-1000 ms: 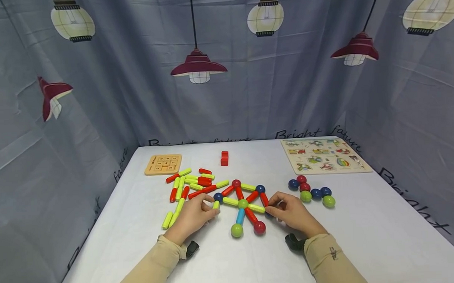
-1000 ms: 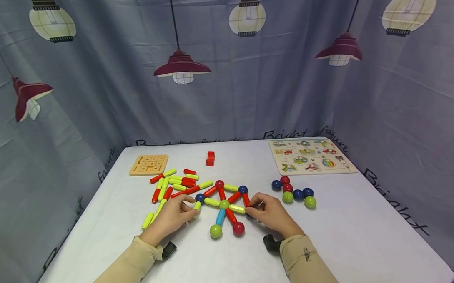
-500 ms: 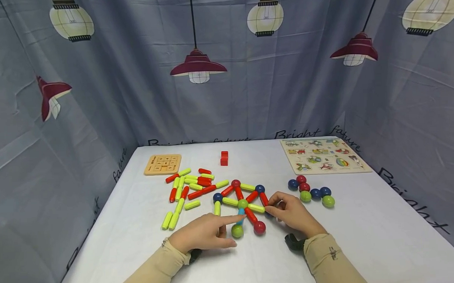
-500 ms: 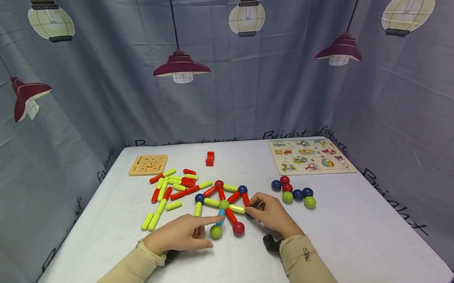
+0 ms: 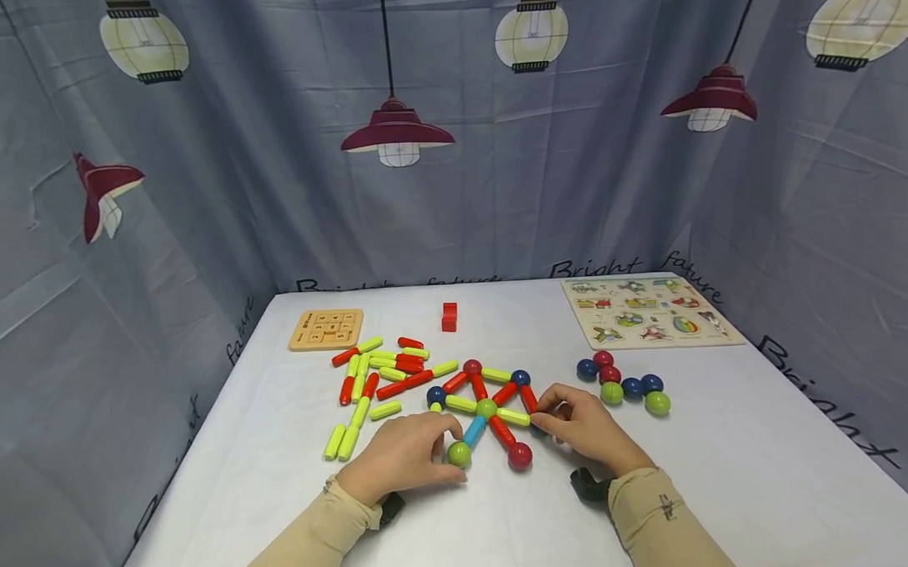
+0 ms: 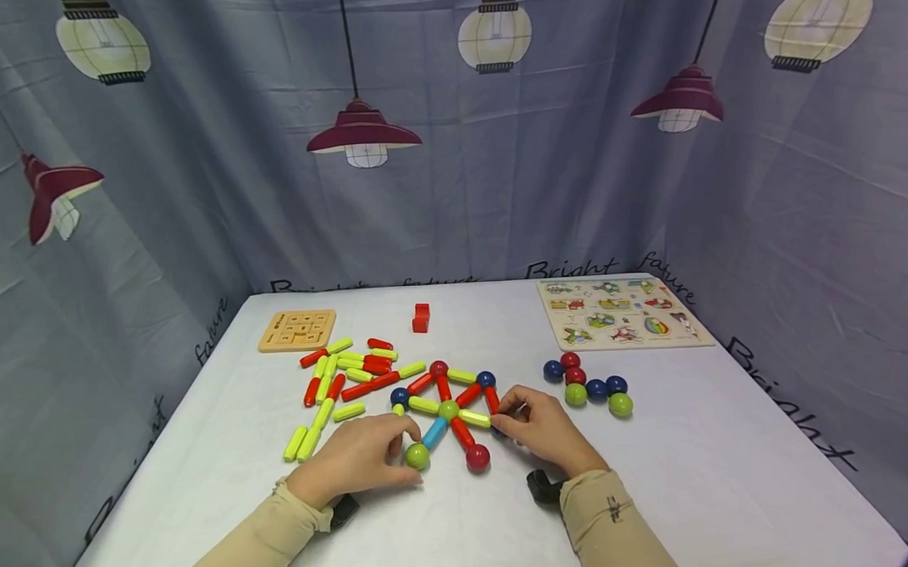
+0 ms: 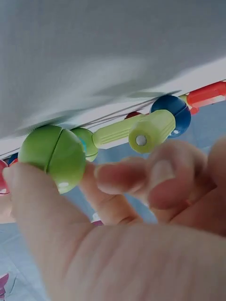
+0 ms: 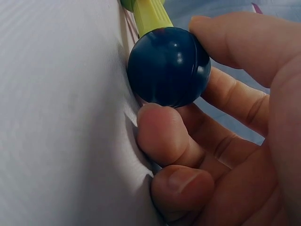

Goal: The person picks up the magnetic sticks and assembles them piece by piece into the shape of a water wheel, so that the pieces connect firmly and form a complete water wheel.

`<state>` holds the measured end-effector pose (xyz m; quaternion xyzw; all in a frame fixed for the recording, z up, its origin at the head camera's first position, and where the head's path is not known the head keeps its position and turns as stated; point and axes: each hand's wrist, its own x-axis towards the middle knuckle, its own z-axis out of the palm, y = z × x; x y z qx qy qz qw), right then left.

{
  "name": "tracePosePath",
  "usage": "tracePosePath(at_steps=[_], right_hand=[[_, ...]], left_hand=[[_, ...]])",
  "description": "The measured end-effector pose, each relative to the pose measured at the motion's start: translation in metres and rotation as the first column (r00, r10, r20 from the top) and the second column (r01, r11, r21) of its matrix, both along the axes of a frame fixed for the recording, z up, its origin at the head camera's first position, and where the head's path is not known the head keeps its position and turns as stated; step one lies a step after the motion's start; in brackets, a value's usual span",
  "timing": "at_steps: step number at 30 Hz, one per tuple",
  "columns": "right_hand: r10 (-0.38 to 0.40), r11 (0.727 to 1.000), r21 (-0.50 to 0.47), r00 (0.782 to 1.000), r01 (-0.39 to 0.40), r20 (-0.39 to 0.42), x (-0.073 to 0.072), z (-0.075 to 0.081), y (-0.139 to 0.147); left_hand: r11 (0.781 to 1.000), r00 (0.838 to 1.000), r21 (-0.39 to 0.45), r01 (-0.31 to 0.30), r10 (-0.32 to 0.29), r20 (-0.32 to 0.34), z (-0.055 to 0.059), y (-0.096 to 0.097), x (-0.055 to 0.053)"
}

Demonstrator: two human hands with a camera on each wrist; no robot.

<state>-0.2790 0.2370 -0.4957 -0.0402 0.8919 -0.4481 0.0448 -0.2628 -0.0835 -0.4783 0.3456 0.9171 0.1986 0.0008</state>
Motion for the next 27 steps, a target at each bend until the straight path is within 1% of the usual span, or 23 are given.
tracePosePath(at_steps=[4,7,10,13,14,16,20,21,23,27], right_hand=[[0.004,1.0,-0.003,1.0,-0.004,-0.007,0.001,0.0005,0.0009],[0.003,1.0,-0.011,1.0,-0.003,-0.005,0.0013,0.0,0.0009],[0.004,1.0,-0.011,1.0,-0.004,-0.008,0.0009,-0.0006,0.0006],[0.005,1.0,-0.007,1.0,-0.005,-0.012,0.0004,-0.0008,0.0004],[0.005,1.0,-0.005,1.0,-0.005,-0.013,0.0006,-0.0005,0.0],[0.001,1.0,-0.001,1.0,-0.001,-0.013,0.0007,-0.0001,-0.0003],[-0.004,1.0,-0.002,1.0,0.004,-0.005,0.0012,0.0006,-0.0012],[-0.003,1.0,-0.003,1.0,0.003,-0.003,0.0011,0.0004,-0.0013],[0.001,1.0,-0.005,1.0,-0.001,-0.002,0.0011,0.0003,-0.0013],[0.004,1.0,-0.01,1.0,-0.004,0.0,0.0022,0.0011,-0.0013]], left_hand=[[0.998,0.996,-0.024,-0.057,0.055,-0.076,0.0,0.0005,0.0012],[0.993,0.988,-0.03,-0.113,0.109,-0.107,-0.0007,-0.0005,0.0017],[0.985,0.98,-0.041,-0.165,0.159,-0.116,-0.0016,-0.0018,0.0013],[0.977,0.976,-0.078,-0.199,0.191,-0.103,-0.0024,-0.003,-0.0002],[0.975,0.977,-0.09,-0.202,0.194,-0.092,-0.0023,-0.0035,-0.0008],[0.978,0.981,-0.093,-0.188,0.183,-0.061,-0.0026,-0.0046,-0.0025],[0.989,0.991,-0.056,-0.137,0.137,0.004,-0.0041,-0.0064,-0.0053],[0.991,0.992,-0.047,-0.124,0.125,0.012,-0.0045,-0.0065,-0.0056],[0.993,0.994,-0.046,-0.112,0.113,0.015,-0.0051,-0.0064,-0.0056],[0.994,0.995,-0.05,-0.096,0.096,-0.004,-0.0048,-0.0058,-0.0049]])
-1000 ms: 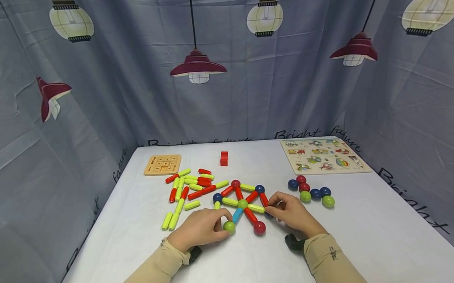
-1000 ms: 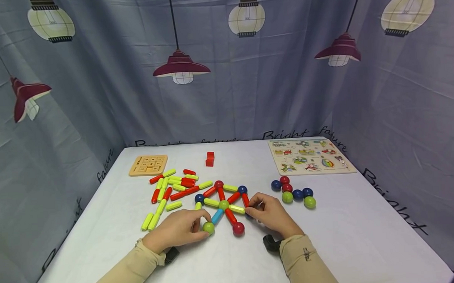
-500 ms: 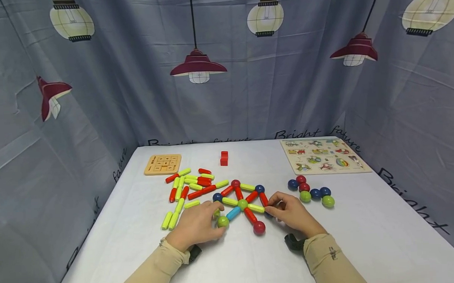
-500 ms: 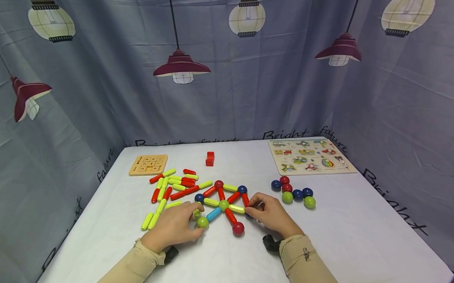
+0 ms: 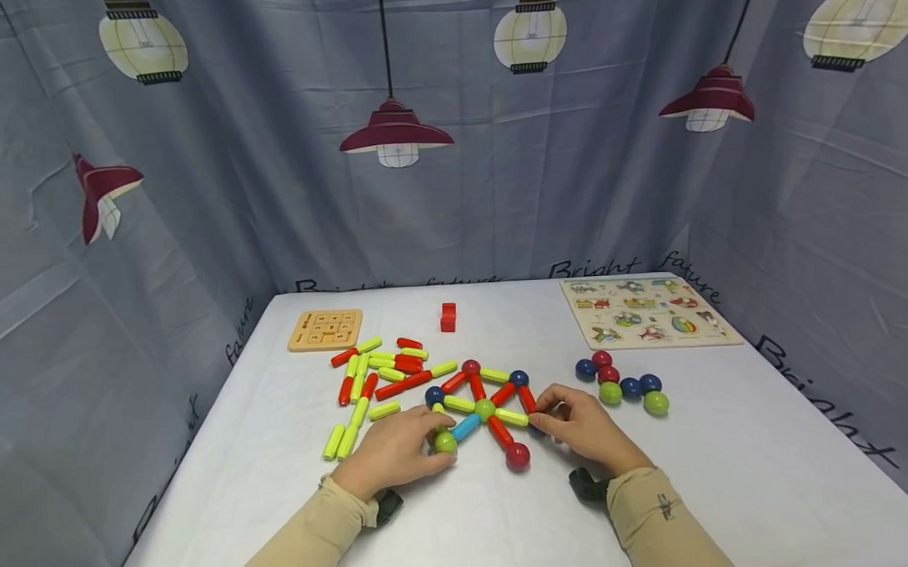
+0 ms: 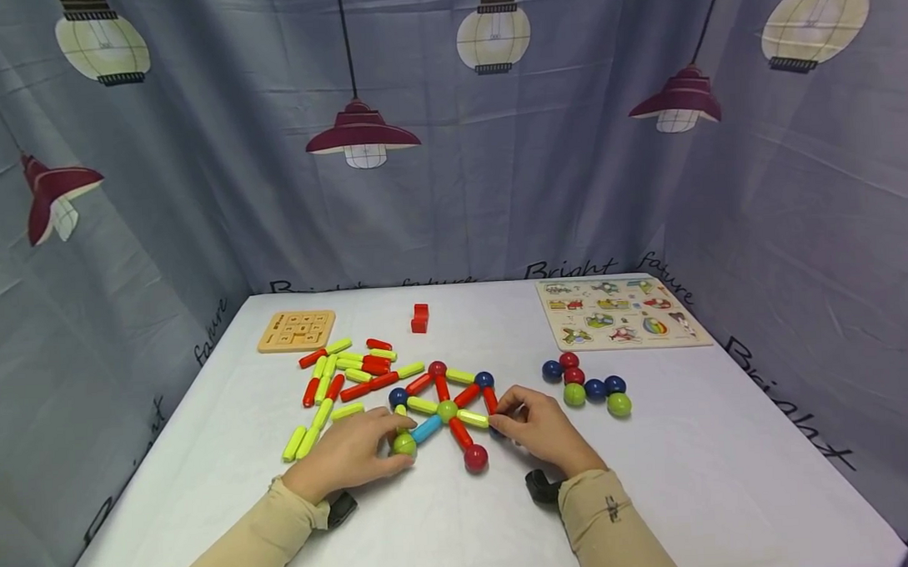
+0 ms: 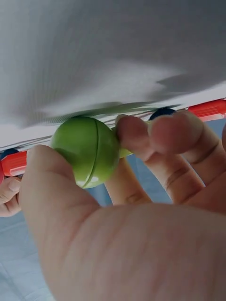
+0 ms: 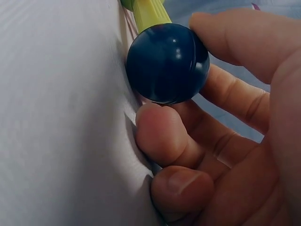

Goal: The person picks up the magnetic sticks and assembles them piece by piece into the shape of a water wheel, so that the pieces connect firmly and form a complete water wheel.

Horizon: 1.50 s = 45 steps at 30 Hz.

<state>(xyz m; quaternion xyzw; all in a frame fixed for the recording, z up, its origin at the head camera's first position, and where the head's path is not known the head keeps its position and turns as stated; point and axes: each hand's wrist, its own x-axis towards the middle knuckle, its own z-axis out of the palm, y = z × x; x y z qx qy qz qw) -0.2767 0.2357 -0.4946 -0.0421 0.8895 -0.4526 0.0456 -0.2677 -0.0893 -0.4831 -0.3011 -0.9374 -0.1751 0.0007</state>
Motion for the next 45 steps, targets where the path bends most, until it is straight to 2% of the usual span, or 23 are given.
tracePosePath(at_steps=[2,5,8,10,12,14,16,17,18,19,21,23,30,33,34,37,39,42,44,45], right_hand=[[0.009,1.0,-0.002,1.0,-0.009,-0.001,0.001,0.001,0.001],[0.034,0.999,-0.004,0.999,-0.034,-0.007,0.002,0.001,0.002],[0.051,0.999,-0.001,0.999,-0.051,-0.017,0.002,0.002,0.002],[0.036,0.999,-0.002,0.999,-0.036,-0.033,0.001,0.001,0.003],[0.018,1.0,0.001,0.998,-0.018,-0.066,0.0,0.0,0.004],[0.016,1.0,0.022,0.994,-0.014,-0.111,-0.002,-0.002,0.006],[0.046,0.998,0.058,0.987,-0.038,-0.152,-0.004,-0.003,0.007],[0.063,0.995,0.082,0.984,-0.05,-0.167,-0.004,-0.004,0.007],[0.079,0.992,0.106,0.982,-0.061,-0.174,-0.005,-0.004,0.008],[0.09,0.99,0.124,0.98,-0.069,-0.175,-0.005,-0.004,0.007],[0.105,0.988,0.133,0.978,-0.081,-0.18,-0.005,-0.005,0.007],[0.087,0.99,0.129,0.98,-0.064,-0.18,-0.005,-0.005,0.007],[0.036,0.993,0.116,0.984,-0.016,-0.174,-0.005,-0.004,0.006],[0.035,0.993,0.117,0.985,-0.016,-0.168,-0.005,-0.003,0.006],[0.033,0.993,0.116,0.986,-0.014,-0.165,-0.005,-0.003,0.006],[0.026,0.993,0.116,0.987,-0.008,-0.157,-0.005,-0.003,0.007],[0.021,0.993,0.115,0.988,-0.003,-0.156,-0.005,-0.003,0.007],[0.021,0.993,0.115,0.988,-0.004,-0.153,-0.005,-0.003,0.007],[0.025,0.993,0.117,0.988,-0.007,-0.153,-0.006,-0.003,0.007],[0.026,0.993,0.118,0.988,-0.008,-0.152,-0.006,-0.003,0.007]], left_hand=[[1.0,1.0,0.002,-0.01,0.01,-0.004,0.0,0.0,0.0],[0.998,0.998,0.013,-0.061,0.061,0.007,0.0,-0.001,-0.001],[0.989,0.99,0.047,-0.144,0.143,0.016,0.0,-0.002,-0.002],[0.97,0.975,0.096,-0.222,0.223,0.001,0.001,-0.002,-0.002],[0.937,0.944,0.139,-0.32,0.328,-0.04,0.002,-0.003,-0.003],[0.897,0.897,0.144,-0.419,0.433,-0.092,0.002,-0.005,-0.004],[0.869,0.86,0.115,-0.482,0.494,-0.126,0.001,-0.008,-0.004],[0.863,0.852,0.087,-0.497,0.505,-0.14,0.0,-0.01,-0.005],[0.864,0.852,0.061,-0.499,0.503,-0.147,0.0,-0.011,-0.005],[0.871,0.859,0.045,-0.488,0.489,-0.152,-0.001,-0.013,-0.005],[0.886,0.875,0.045,-0.461,0.463,-0.145,-0.002,-0.014,-0.005],[0.892,0.881,0.057,-0.448,0.451,-0.141,-0.001,-0.016,-0.004],[0.88,0.869,0.028,-0.475,0.474,-0.142,0.003,-0.015,-0.002],[0.875,0.868,0.078,-0.479,0.485,-0.108,0.005,-0.013,-0.004],[0.875,0.874,0.124,-0.468,0.479,-0.081,0.005,-0.012,-0.004],[0.868,0.906,0.278,-0.411,0.422,0.021,0.005,-0.009,-0.007],[0.847,0.924,0.372,-0.379,0.367,0.106,0.005,-0.007,-0.008],[0.815,0.927,0.445,-0.371,0.296,0.23,0.006,-0.007,-0.007],[0.812,0.921,0.46,-0.359,0.227,0.317,0.006,-0.007,-0.006],[0.818,0.917,0.461,-0.344,0.187,0.352,0.006,-0.007,-0.006]])
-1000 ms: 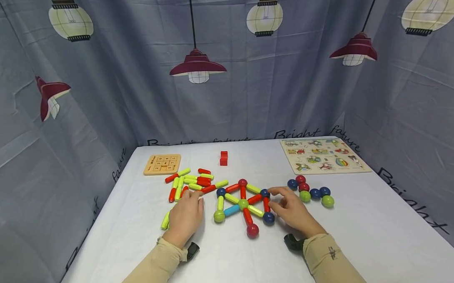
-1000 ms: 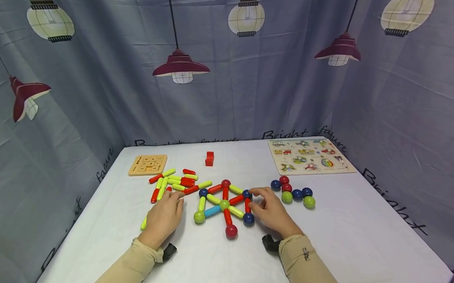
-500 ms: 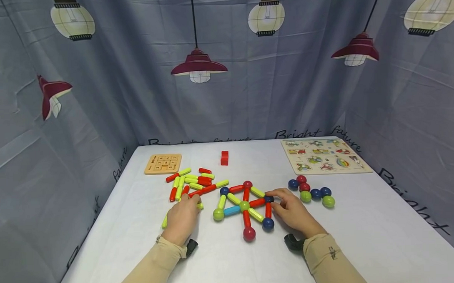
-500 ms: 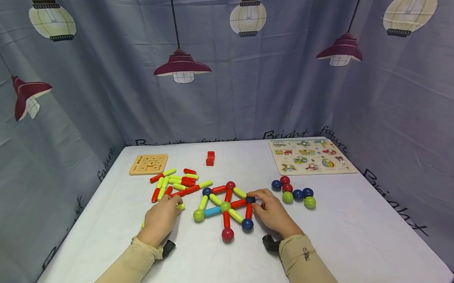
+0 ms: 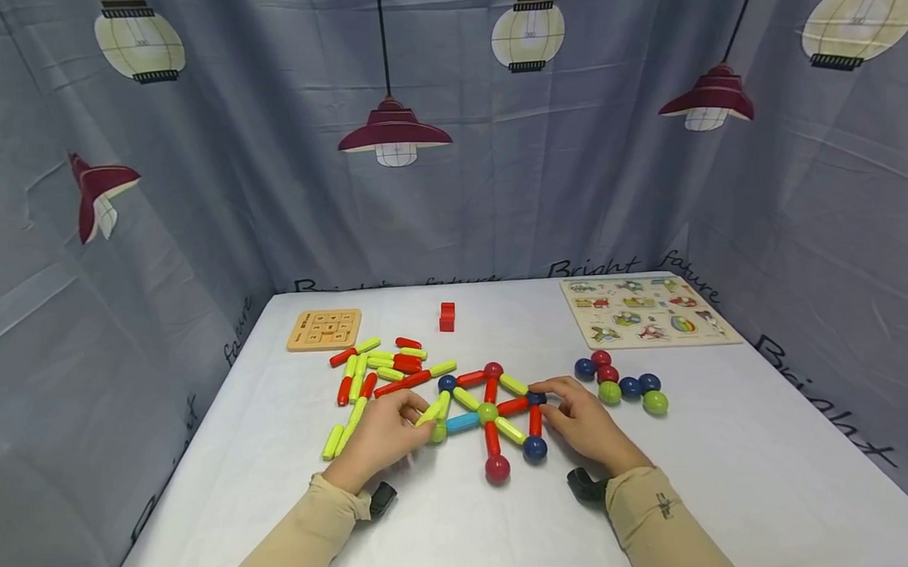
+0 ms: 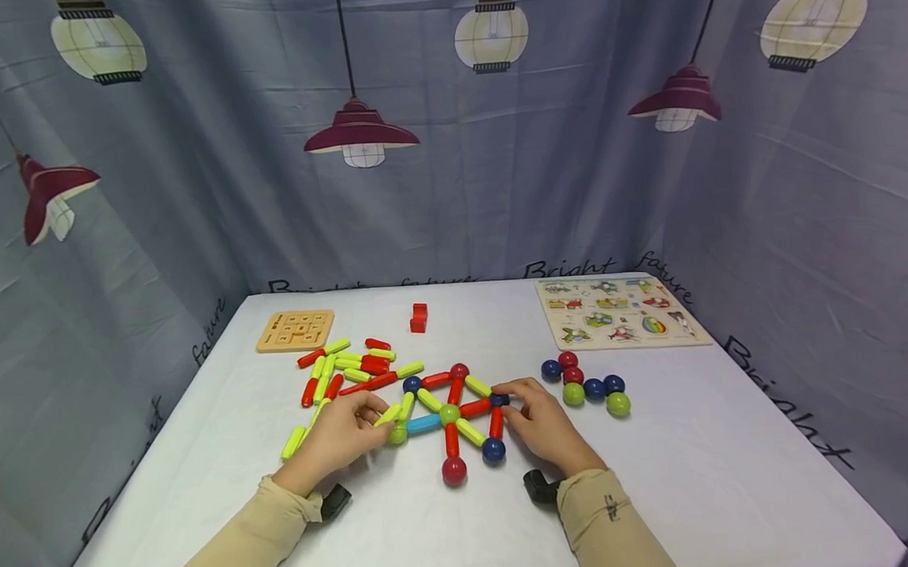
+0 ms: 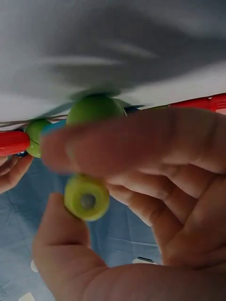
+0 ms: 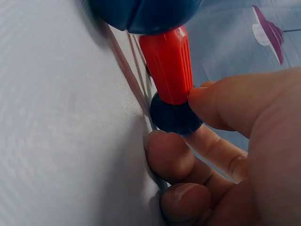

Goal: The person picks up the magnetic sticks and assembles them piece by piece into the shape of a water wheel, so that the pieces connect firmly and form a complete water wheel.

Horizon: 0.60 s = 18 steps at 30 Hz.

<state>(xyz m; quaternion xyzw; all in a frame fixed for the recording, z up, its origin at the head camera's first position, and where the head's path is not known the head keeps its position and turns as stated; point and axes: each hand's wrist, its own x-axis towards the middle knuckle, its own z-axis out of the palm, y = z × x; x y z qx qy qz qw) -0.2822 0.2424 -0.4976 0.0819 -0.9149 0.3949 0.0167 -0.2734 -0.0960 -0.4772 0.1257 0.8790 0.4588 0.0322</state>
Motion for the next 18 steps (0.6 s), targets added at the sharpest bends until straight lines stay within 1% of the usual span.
tracePosePath(at_steps=[2,3,4,6,8,10,11,13,14,16,18], right_hand=[[0.0,1.0,0.003,1.0,0.0,0.002,-0.0004,0.0,-0.0002],[-0.005,1.0,0.003,1.0,0.005,0.005,-0.0003,0.0002,-0.0004],[-0.005,1.0,0.004,1.0,0.005,0.005,-0.0004,0.0001,-0.0003],[-0.011,1.0,0.0,1.0,0.011,0.014,-0.0003,0.0,-0.0003],[-0.015,1.0,0.0,1.0,0.015,0.02,-0.0001,0.0001,-0.0004],[-0.017,1.0,0.002,1.0,0.017,0.023,0.0003,0.0003,-0.0007],[-0.02,1.0,0.003,0.999,0.02,0.026,0.0006,0.0006,-0.0011],[-0.022,1.0,0.006,0.999,0.022,0.026,0.0008,0.0011,-0.0019],[-0.023,1.0,0.004,0.999,0.023,0.027,0.0009,0.0013,-0.0023],[-0.026,1.0,0.001,0.999,0.026,0.029,0.0006,0.0013,-0.0029],[-0.027,1.0,0.001,0.999,0.027,0.03,0.0007,0.0014,-0.0035]], left_hand=[[0.997,0.996,0.026,0.067,-0.068,0.062,-0.0008,-0.0001,0.0005],[0.995,0.992,0.04,0.088,-0.091,0.085,-0.0014,-0.0001,0.0007],[0.994,0.991,0.047,0.096,-0.1,0.09,-0.0018,-0.0001,0.0006],[0.995,0.993,0.05,0.086,-0.09,0.08,-0.0033,-0.0001,-0.0005],[0.998,0.997,0.042,0.056,-0.058,0.055,-0.0052,-0.0007,-0.0018],[0.999,0.999,0.005,0.039,-0.039,0.014,-0.0061,-0.0018,-0.0024],[0.999,0.999,-0.024,0.046,-0.046,-0.01,-0.0065,-0.0023,-0.0025],[0.992,0.993,-0.102,0.072,-0.082,-0.09,-0.0066,-0.0035,-0.0017],[0.985,0.985,-0.148,0.089,-0.109,-0.133,-0.0061,-0.0039,-0.001],[0.966,0.963,-0.235,0.109,-0.162,-0.218,-0.0047,-0.0041,0.0002],[0.949,0.943,-0.292,0.118,-0.2,-0.268,-0.0038,-0.0038,0.0012]])
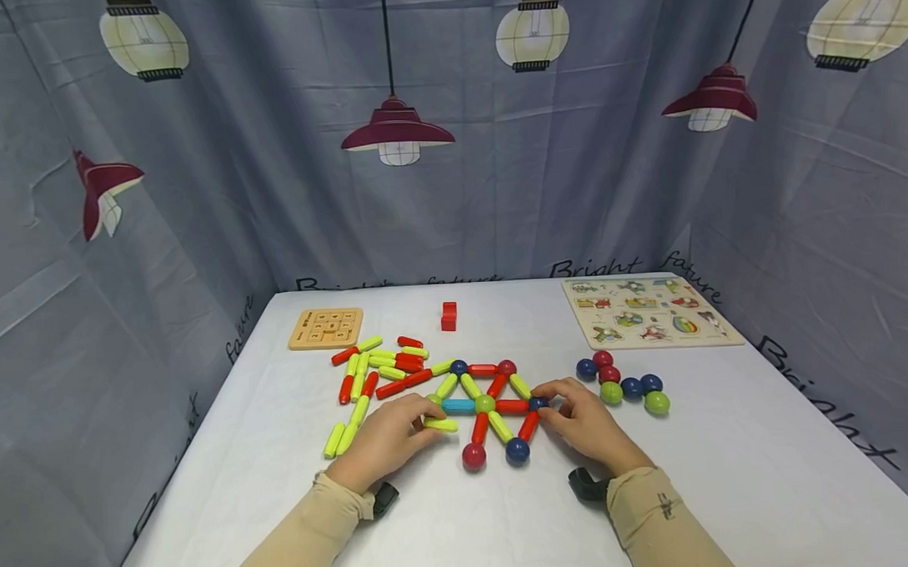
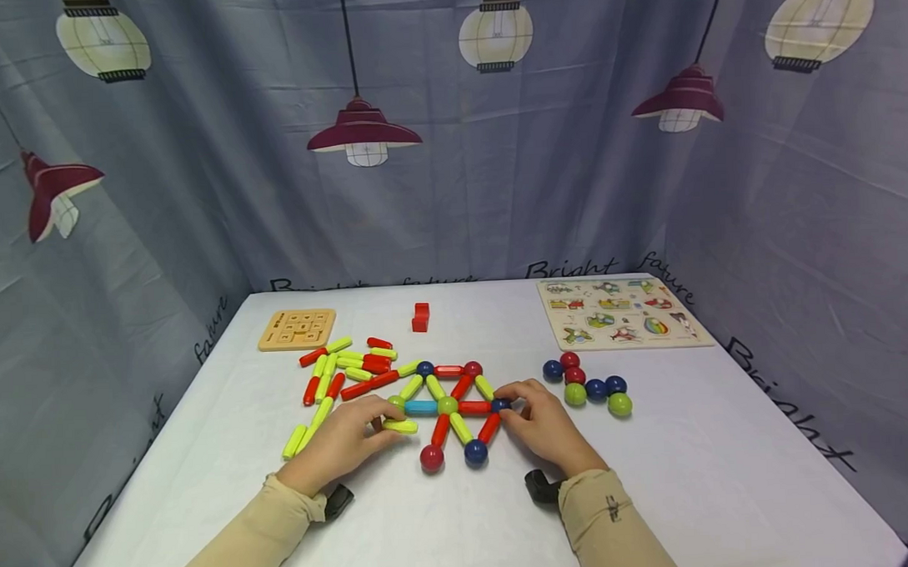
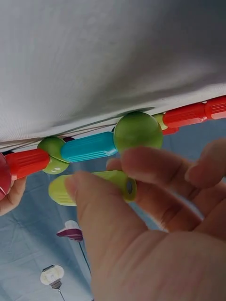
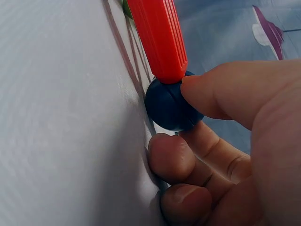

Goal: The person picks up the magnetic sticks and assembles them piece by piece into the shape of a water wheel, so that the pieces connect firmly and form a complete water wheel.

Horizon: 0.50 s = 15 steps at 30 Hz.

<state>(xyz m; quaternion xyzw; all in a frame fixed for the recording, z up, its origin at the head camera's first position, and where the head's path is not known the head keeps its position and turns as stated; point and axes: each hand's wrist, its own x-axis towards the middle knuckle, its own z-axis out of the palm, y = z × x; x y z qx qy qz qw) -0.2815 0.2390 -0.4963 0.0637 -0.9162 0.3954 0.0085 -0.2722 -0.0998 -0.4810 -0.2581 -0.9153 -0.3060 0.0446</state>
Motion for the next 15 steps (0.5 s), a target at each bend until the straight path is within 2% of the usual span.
tracePosePath(at_steps=[2,5,10,15], right_hand=[[0.0,1.0,0.002,1.0,0.0,0.0,0.0003,-0.0003,0.0],[-0.002,1.0,0.006,1.0,0.002,0.0,0.0007,-0.0009,0.0003],[0.005,1.0,-0.002,1.0,-0.005,-0.009,0.0006,-0.0008,0.0014],[0.003,1.0,-0.007,1.0,-0.003,-0.003,0.0009,0.0,0.0009]], left_hand=[[1.0,1.0,-0.019,-0.007,0.007,-0.006,0.0011,0.0012,0.0011],[0.997,0.997,-0.001,-0.082,0.082,0.012,0.0021,0.0031,0.0018],[0.979,0.978,0.008,-0.206,0.205,0.025,0.0028,0.0051,0.0027],[0.971,0.969,-0.041,-0.235,0.237,0.073,0.0031,0.0057,0.0045]])
